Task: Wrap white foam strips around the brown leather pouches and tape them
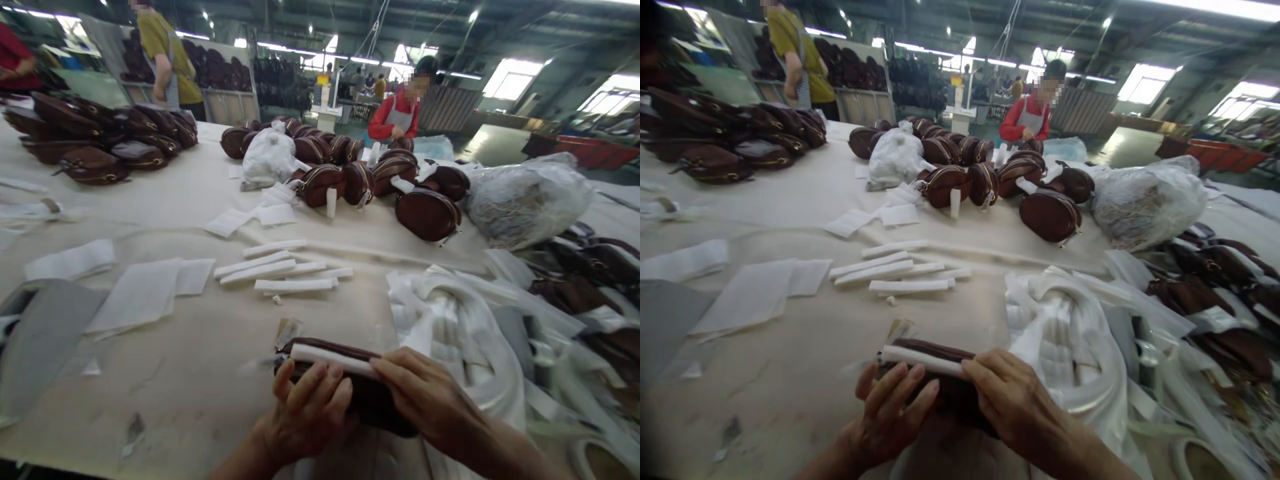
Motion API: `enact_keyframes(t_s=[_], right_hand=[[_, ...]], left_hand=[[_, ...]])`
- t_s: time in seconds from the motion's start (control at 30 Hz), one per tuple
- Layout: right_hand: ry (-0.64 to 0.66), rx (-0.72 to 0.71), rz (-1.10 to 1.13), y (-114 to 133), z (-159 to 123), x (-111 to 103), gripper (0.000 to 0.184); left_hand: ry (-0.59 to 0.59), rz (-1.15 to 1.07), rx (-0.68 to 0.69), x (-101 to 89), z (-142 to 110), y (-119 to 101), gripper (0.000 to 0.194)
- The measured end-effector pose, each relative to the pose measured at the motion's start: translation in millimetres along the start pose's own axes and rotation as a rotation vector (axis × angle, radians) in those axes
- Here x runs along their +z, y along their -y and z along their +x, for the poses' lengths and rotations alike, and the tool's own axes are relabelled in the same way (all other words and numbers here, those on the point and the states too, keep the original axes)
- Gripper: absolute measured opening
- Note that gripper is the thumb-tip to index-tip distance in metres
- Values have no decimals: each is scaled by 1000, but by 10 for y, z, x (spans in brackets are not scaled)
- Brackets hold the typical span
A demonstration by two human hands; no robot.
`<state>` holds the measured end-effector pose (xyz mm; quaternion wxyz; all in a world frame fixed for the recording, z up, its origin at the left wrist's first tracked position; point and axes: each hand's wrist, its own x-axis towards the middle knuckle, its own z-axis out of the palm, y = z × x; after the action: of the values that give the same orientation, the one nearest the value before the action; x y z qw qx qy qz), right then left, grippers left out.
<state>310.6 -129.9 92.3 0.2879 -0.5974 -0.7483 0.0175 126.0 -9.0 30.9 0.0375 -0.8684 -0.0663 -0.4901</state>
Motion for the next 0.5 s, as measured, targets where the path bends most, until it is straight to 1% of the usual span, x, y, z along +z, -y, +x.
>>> enact_keyframes(t_s=[0.07, 0.13, 0.2, 0.27, 0.4, 0.5], right_hand=[[-29, -42, -25, -8, -58, 91, 31], [-33, -66, -48, -19, -64, 164, 27], [-27, -62, -42, -22, -57, 208, 24], [-27, -29, -25, -20, -61, 231, 23], [-47, 76, -78, 5, -105, 257, 24], [-40, 117, -121, 48, -157, 264, 28]], left_hand=[[40, -30, 27, -5, 22, 15, 16], [116, -52, 52, 1, 53, 48, 20], [194, -74, 79, 11, 90, 81, 23], [229, -108, 96, 26, 126, 101, 22], [247, -111, 65, 91, 176, 120, 15], [284, -93, 131, 167, 183, 161, 15]])
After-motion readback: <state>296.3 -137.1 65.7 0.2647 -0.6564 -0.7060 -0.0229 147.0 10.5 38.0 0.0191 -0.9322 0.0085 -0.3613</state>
